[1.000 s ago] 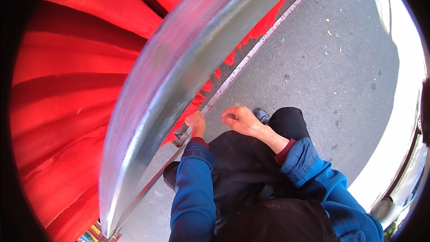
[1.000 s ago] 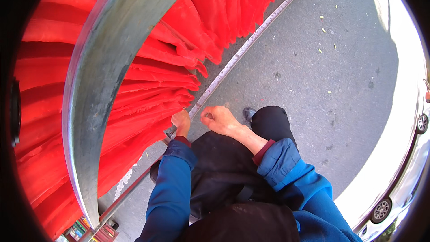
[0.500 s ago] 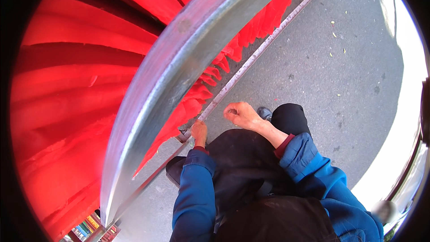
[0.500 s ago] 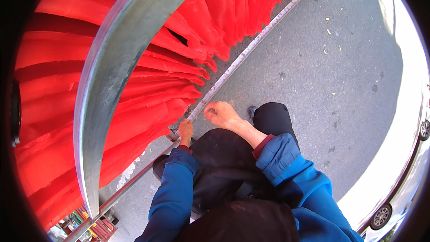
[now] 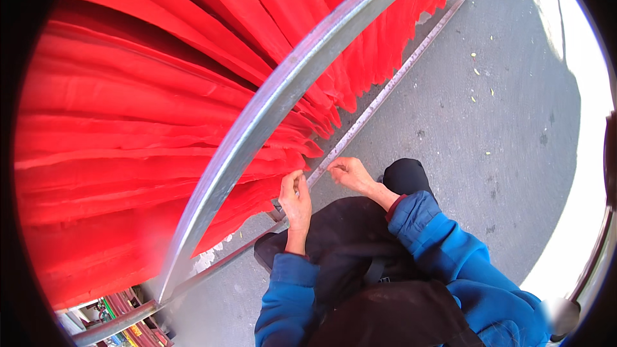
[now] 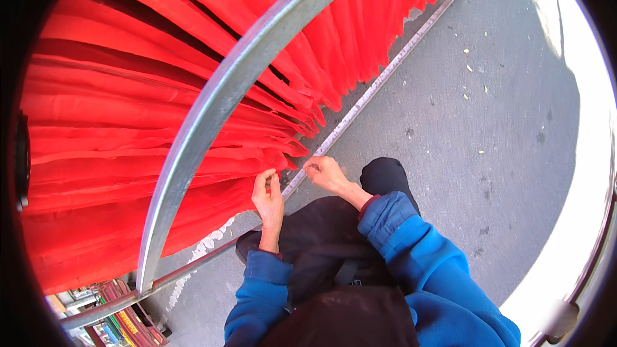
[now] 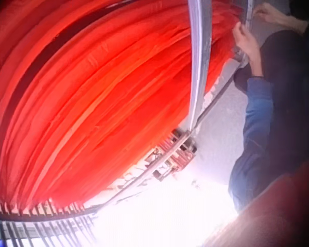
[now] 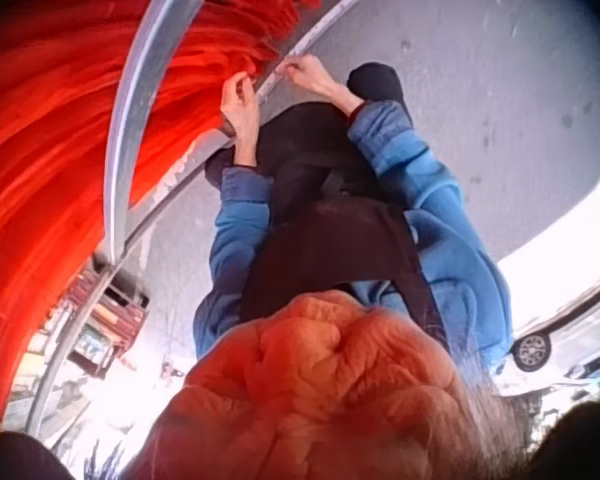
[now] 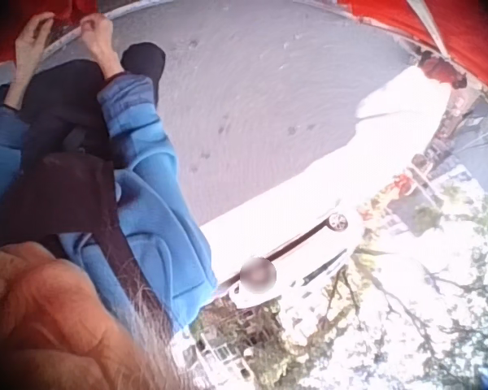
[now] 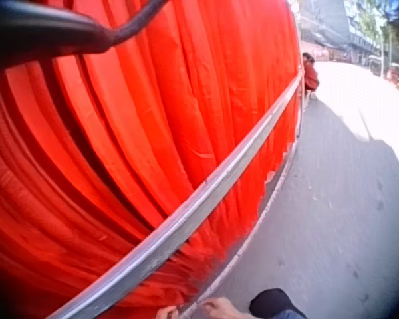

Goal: The person ties white strings to the bottom edge of a red fabric canopy, then folds the fabric along a metal frame and secures it with bamboo rods. The work is performed outdoors on a paved surface.

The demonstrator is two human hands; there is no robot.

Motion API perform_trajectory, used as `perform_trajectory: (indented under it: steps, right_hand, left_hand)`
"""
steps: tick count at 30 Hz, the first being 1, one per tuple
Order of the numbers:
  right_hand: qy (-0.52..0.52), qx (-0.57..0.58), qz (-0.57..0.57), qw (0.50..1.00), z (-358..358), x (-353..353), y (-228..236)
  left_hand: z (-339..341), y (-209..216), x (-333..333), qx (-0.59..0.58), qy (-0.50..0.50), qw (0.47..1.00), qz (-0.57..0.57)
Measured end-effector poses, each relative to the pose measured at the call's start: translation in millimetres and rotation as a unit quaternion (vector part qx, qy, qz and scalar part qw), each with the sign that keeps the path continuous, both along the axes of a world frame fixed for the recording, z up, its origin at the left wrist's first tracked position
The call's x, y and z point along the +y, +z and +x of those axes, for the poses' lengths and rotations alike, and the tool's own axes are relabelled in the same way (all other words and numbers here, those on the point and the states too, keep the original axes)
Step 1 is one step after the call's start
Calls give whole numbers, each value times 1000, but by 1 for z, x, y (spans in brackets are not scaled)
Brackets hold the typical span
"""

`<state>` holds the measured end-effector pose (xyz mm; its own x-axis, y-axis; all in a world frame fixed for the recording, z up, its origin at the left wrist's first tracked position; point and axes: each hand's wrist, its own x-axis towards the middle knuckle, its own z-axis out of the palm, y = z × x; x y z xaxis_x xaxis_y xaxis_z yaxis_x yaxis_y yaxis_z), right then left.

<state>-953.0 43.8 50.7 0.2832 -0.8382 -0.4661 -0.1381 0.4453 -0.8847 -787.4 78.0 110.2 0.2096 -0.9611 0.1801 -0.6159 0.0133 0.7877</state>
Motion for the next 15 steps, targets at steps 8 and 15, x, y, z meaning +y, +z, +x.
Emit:
perform_trajectory:
  steps: [8,15]
  right_hand:
    - [-158,-135,-423,882,2,-32,194]
    - [-66,-80,-551,828,43,-85,314]
  left_hand:
    - [19,188,23,-157,-97,920,-346]
    - [24,262,-31,-180,53,943,-276]
